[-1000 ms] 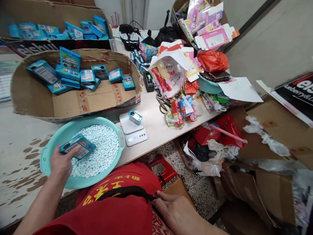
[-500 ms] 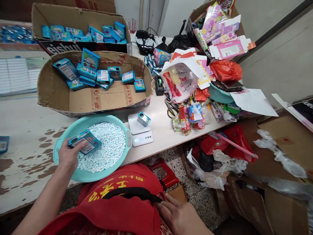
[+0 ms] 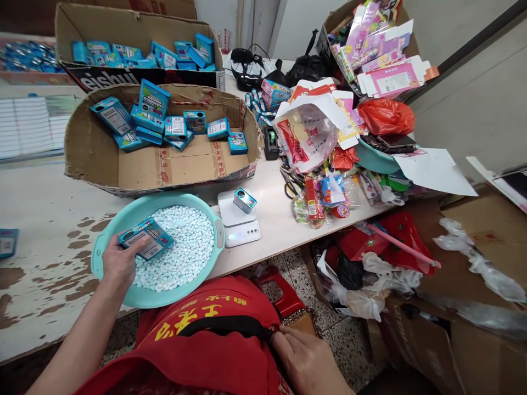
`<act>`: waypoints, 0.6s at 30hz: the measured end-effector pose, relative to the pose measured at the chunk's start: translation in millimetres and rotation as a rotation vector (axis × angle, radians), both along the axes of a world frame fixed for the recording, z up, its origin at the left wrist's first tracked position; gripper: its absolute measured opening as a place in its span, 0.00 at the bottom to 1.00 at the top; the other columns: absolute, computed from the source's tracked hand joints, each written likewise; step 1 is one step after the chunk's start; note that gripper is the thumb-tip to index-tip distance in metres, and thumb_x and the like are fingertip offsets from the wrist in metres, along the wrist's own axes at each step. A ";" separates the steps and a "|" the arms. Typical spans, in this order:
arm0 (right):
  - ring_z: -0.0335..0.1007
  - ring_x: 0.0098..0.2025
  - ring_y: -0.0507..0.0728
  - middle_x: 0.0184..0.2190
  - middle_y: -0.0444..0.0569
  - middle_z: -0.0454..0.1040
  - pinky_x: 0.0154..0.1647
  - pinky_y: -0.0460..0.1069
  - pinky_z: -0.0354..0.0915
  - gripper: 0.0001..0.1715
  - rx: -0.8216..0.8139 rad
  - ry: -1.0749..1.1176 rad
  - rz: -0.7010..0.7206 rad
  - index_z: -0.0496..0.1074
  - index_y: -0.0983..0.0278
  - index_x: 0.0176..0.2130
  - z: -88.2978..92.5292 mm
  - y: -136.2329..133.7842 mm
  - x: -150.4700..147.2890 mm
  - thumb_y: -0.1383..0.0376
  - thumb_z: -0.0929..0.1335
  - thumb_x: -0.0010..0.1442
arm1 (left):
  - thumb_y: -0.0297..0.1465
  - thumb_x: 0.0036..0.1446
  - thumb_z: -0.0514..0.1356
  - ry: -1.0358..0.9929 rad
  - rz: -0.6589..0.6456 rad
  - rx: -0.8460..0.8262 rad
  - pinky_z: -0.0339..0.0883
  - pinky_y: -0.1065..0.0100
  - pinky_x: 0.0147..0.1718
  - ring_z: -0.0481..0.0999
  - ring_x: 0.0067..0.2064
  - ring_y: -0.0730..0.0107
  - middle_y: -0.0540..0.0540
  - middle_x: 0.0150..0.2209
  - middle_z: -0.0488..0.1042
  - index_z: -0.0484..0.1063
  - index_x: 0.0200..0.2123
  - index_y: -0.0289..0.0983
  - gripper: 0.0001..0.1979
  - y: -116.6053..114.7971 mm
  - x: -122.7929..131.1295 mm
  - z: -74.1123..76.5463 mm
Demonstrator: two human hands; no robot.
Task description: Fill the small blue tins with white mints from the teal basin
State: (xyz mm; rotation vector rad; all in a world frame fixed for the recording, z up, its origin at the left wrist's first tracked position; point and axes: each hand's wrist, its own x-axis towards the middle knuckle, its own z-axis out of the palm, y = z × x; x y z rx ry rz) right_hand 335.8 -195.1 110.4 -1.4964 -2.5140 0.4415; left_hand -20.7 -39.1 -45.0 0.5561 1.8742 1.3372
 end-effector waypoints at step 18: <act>0.75 0.27 0.52 0.28 0.47 0.78 0.27 0.43 0.67 0.25 -0.030 -0.039 -0.020 0.70 0.62 0.36 -12.7 -3.6 7.7 0.69 0.50 0.67 | 0.34 0.26 0.71 -0.049 -0.018 -0.026 0.69 0.66 0.33 0.71 0.30 0.71 0.53 0.29 0.71 0.68 0.34 0.37 0.26 8.8 6.5 -2.7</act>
